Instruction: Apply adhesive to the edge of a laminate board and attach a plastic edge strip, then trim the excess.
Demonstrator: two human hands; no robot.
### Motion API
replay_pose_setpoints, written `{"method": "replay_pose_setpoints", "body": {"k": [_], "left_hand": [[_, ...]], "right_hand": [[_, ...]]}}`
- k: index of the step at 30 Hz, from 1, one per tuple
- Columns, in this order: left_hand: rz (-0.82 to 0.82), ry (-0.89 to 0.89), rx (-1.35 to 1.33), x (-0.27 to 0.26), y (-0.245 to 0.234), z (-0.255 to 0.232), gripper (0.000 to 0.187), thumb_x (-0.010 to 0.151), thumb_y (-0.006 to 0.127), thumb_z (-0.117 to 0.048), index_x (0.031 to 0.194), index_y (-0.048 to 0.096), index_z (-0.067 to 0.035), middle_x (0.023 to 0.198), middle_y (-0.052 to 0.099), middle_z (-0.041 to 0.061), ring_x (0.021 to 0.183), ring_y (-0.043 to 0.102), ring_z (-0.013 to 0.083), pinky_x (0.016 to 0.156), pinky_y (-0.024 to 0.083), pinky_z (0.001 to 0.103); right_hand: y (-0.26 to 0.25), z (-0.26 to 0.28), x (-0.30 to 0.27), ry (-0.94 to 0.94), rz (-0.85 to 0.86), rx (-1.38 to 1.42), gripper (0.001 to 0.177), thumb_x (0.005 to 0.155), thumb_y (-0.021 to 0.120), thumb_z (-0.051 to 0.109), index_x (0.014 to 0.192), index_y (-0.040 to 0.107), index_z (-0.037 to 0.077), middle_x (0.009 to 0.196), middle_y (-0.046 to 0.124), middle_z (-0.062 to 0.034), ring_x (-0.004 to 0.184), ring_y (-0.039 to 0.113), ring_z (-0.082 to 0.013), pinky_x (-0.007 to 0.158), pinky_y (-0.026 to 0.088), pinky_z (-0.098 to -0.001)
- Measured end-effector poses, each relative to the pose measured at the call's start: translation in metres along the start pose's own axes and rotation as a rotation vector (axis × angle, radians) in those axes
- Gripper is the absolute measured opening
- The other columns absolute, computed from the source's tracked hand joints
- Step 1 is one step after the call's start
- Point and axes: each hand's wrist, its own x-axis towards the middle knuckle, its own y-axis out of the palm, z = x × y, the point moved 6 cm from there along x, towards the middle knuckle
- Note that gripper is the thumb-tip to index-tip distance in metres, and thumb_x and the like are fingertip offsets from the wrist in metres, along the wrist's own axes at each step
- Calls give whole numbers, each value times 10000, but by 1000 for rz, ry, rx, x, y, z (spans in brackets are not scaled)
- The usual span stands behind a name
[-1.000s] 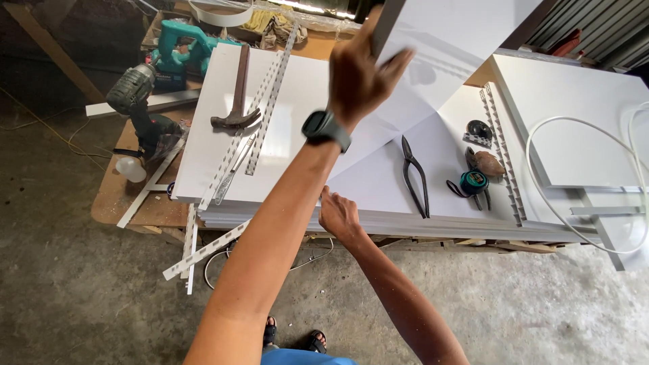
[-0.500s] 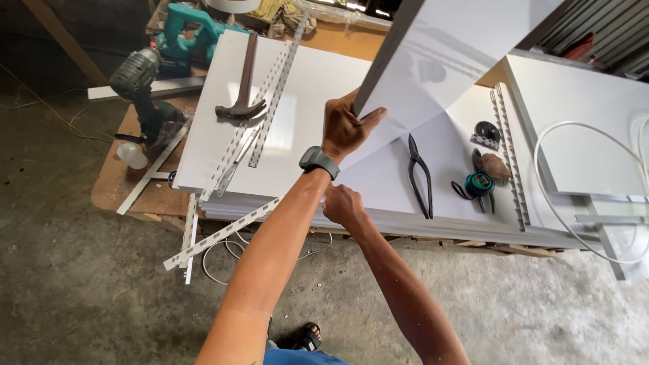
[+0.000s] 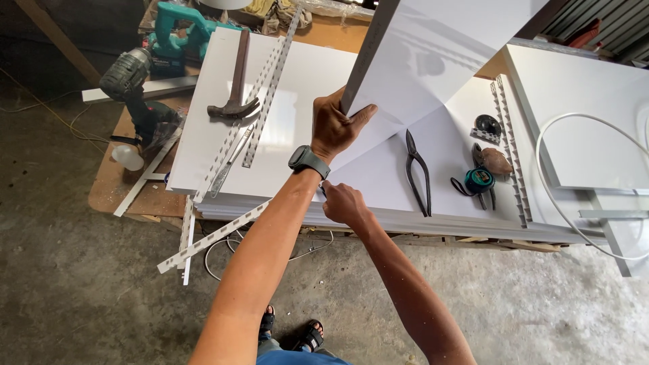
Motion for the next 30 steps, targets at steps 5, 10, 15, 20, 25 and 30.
{"method": "replay_pose_setpoints", "body": {"k": [5,10,15,20,25,30], "left_hand": [[-10,17,9,2,-1,-2,251,891,796,-261,813,662,-63,620,687,25,533,661,140,512,513,278],[-7,53,5,1,0,-3,225,890,780,-260,877,687,-56,619,689,21,549,687,137,522,536,272],[-2,36,27,4,0,-4,244,888,801,-258,816,671,-64,622,697,23,540,681,144,510,522,278],[-21,30,41,3,0,-3,211,871,794,-240,873,687,-58,615,682,23,555,680,146,540,540,282],[-11,7,18,2,0,-4,208,880,780,-246,885,694,-57,627,692,21,559,684,142,539,543,280],[-5,2,13,2,2,2,221,887,779,-263,876,692,-60,614,689,17,539,676,132,520,533,277]], "right_hand": [[-8,0,-5,-15,28,-14,393,835,598,53,1219,551,-18,728,704,-148,689,691,-296,619,561,-455],[-15,-5,-15,32,69,-10,298,855,597,77,1149,602,28,741,700,-140,693,695,-282,633,552,-447],[-35,9,-23,76,55,80,359,881,576,106,1234,554,48,734,683,-156,651,685,-318,618,534,-466],[-18,18,-14,26,-24,-23,535,855,556,105,1360,441,-31,647,678,-167,573,673,-331,563,538,-479],[8,10,3,23,-66,-66,582,833,519,46,1381,407,-115,611,657,-167,516,670,-322,495,545,-457],[15,4,11,33,-59,-37,405,826,524,38,1206,551,-97,634,651,-149,544,665,-297,511,554,-435]]}}
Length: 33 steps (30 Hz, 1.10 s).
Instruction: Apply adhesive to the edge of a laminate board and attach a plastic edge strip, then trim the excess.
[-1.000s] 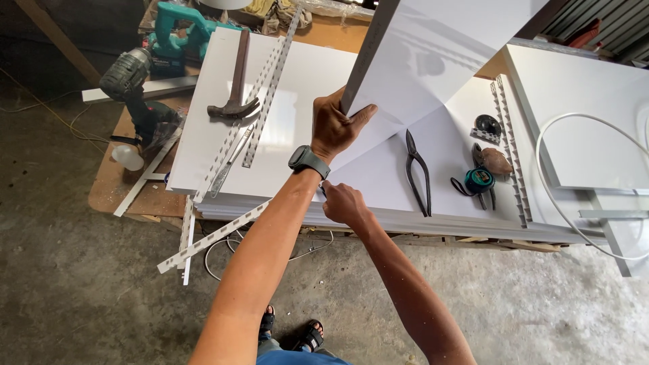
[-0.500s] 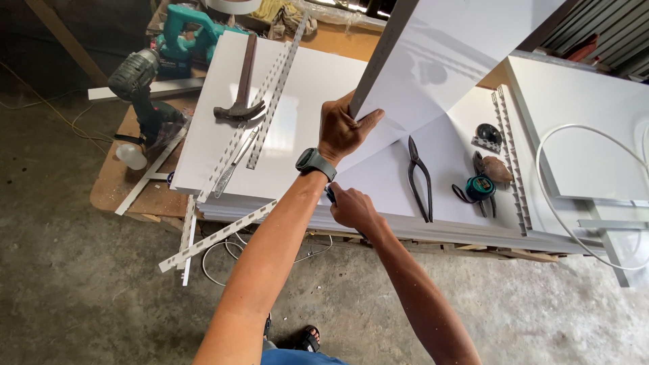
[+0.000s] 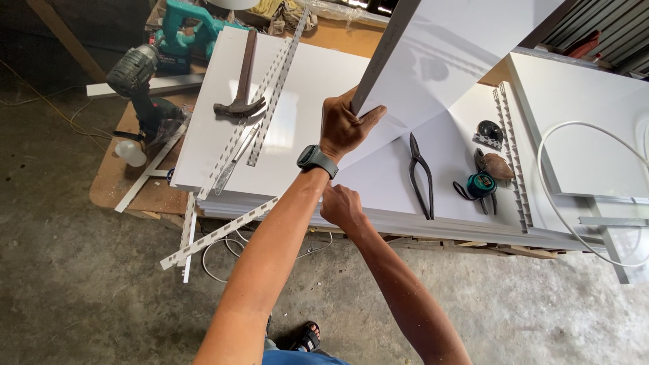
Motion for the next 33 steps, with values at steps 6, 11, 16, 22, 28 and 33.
{"method": "replay_pose_setpoints", "body": {"k": [6,11,16,22,28,33], "left_hand": [[-17,54,-13,0,-1,-3,223,898,775,-279,914,704,-68,620,690,9,561,691,122,530,551,265],[-34,87,-15,0,-2,-4,251,883,776,-268,987,714,-48,632,693,24,567,692,132,539,551,277],[8,35,-16,4,-1,-6,214,887,775,-255,899,699,-56,633,700,29,562,690,138,536,545,280],[2,21,17,1,-4,-3,230,890,781,-262,836,681,-62,628,698,29,556,691,148,529,537,280],[11,38,3,0,-2,2,236,900,772,-275,830,674,-73,621,695,24,557,693,141,526,540,277],[5,16,46,1,-3,2,271,893,794,-285,779,659,-80,600,687,23,520,662,142,494,514,278]], "right_hand": [[-8,-3,2,-20,10,-12,319,831,539,51,1121,628,-46,646,664,-131,560,660,-296,538,543,-435],[-28,3,-12,-80,-13,22,441,770,596,58,1193,570,-63,677,675,-163,633,673,-328,597,543,-463],[-38,2,-11,-18,64,34,401,787,554,25,1184,560,-28,670,684,-150,613,682,-309,591,561,-458],[-49,11,-20,-20,136,99,235,829,534,11,1053,599,-24,645,681,-134,491,666,-257,509,570,-390],[-43,5,-23,16,180,130,226,859,534,-4,1075,593,-35,638,668,-121,447,648,-207,407,548,-327],[-50,7,-28,41,203,144,293,861,519,-26,1148,573,-49,650,666,-131,449,646,-209,389,549,-327]]}}
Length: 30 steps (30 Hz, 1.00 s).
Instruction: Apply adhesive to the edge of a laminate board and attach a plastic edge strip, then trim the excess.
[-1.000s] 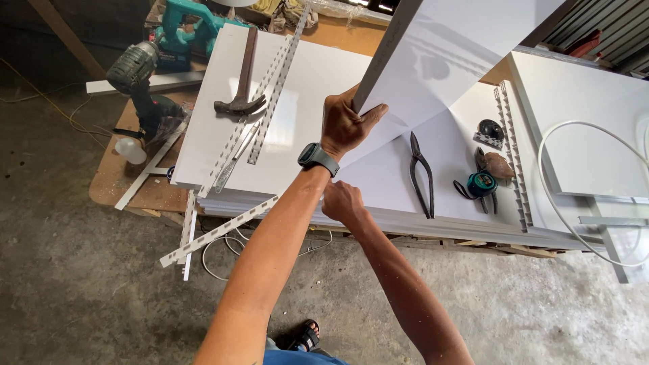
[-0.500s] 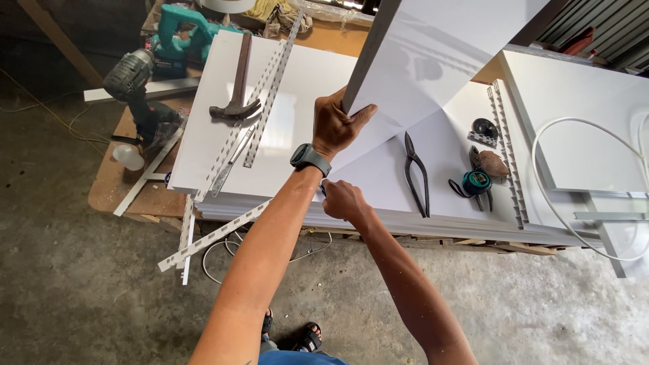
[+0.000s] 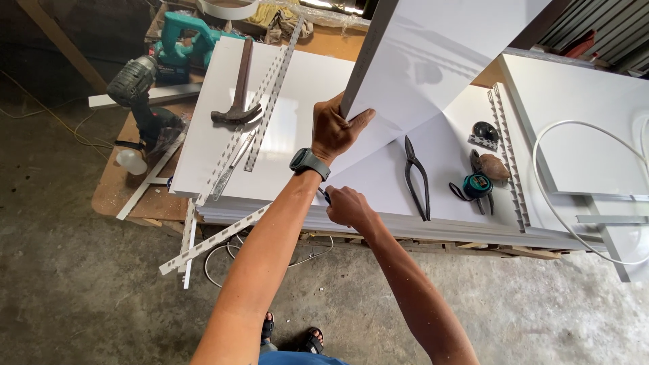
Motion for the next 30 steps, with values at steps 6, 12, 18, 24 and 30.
{"method": "replay_pose_setpoints", "body": {"k": [6,12,18,24,30], "left_hand": [[-12,40,-9,-2,0,1,276,887,795,-284,792,650,-69,591,666,22,515,648,138,495,510,273],[-16,50,-33,-3,-1,-3,251,896,782,-283,824,669,-71,618,682,21,549,671,133,521,528,274],[-10,-29,-8,-2,1,4,274,885,793,-288,770,657,-79,599,685,21,518,661,134,494,512,278],[-17,32,-8,-3,4,0,269,885,796,-285,790,659,-74,597,671,19,523,656,138,501,515,280],[2,7,-22,-6,8,4,272,897,791,-285,791,649,-78,585,667,2,516,660,130,494,515,274]], "right_hand": [[3,-9,-8,29,34,5,329,860,523,-18,1182,589,-15,684,691,-141,461,648,-193,417,546,-331],[29,-25,10,-96,-139,-73,357,845,562,40,1201,574,24,627,677,-132,456,568,-189,412,440,-366],[29,-4,12,-83,-172,-96,418,847,486,0,1260,470,-65,564,622,-97,414,551,-242,379,437,-403],[38,-10,34,-83,-256,-157,617,781,525,6,1366,407,-149,508,600,-126,390,585,-264,386,484,-409],[32,-8,30,-27,-215,-108,506,740,521,-8,1234,547,-115,561,620,-124,469,620,-280,454,502,-426]]}}
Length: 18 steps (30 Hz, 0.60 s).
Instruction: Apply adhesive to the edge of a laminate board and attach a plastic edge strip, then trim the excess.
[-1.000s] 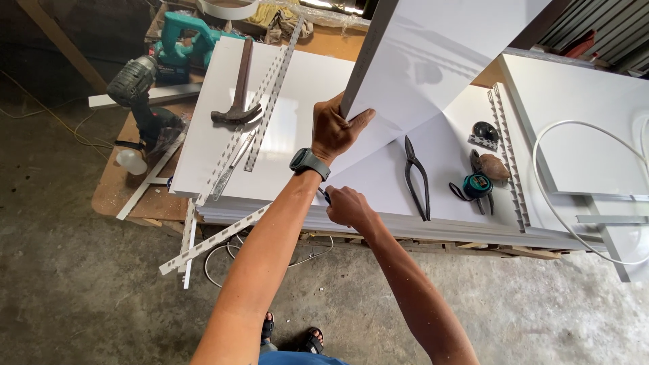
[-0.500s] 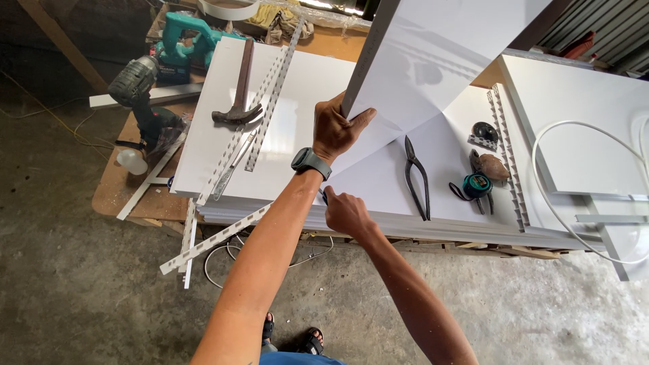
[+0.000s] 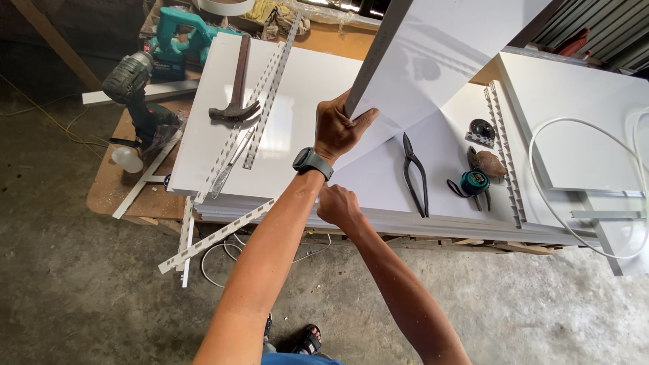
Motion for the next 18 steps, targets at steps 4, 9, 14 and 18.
{"method": "replay_pose_setpoints", "body": {"k": [4,9,14,18], "left_hand": [[-27,37,-11,2,-3,-6,245,896,779,-289,917,698,-58,596,665,6,535,666,131,509,525,270],[-11,-6,43,4,-2,-6,255,885,800,-281,950,727,-46,564,644,30,503,632,155,508,513,284],[-19,33,-33,2,-3,-9,235,893,772,-267,976,714,-55,623,687,16,562,688,132,544,548,270],[-2,-20,-5,0,-2,-4,210,901,779,-258,921,708,-61,609,680,19,548,675,133,533,536,277]], "right_hand": [[3,-2,2,-26,-15,12,306,785,533,34,1070,595,-58,609,649,-136,521,647,-302,494,525,-432],[2,0,3,-92,-56,-31,105,787,567,55,853,642,23,642,651,-135,562,629,-322,528,513,-452],[1,-3,3,-47,-14,-6,58,820,565,63,811,613,32,632,657,-132,551,653,-312,513,529,-443],[5,-3,2,-58,-19,-10,123,771,574,32,893,582,40,602,661,-132,524,653,-314,481,530,-445]]}}
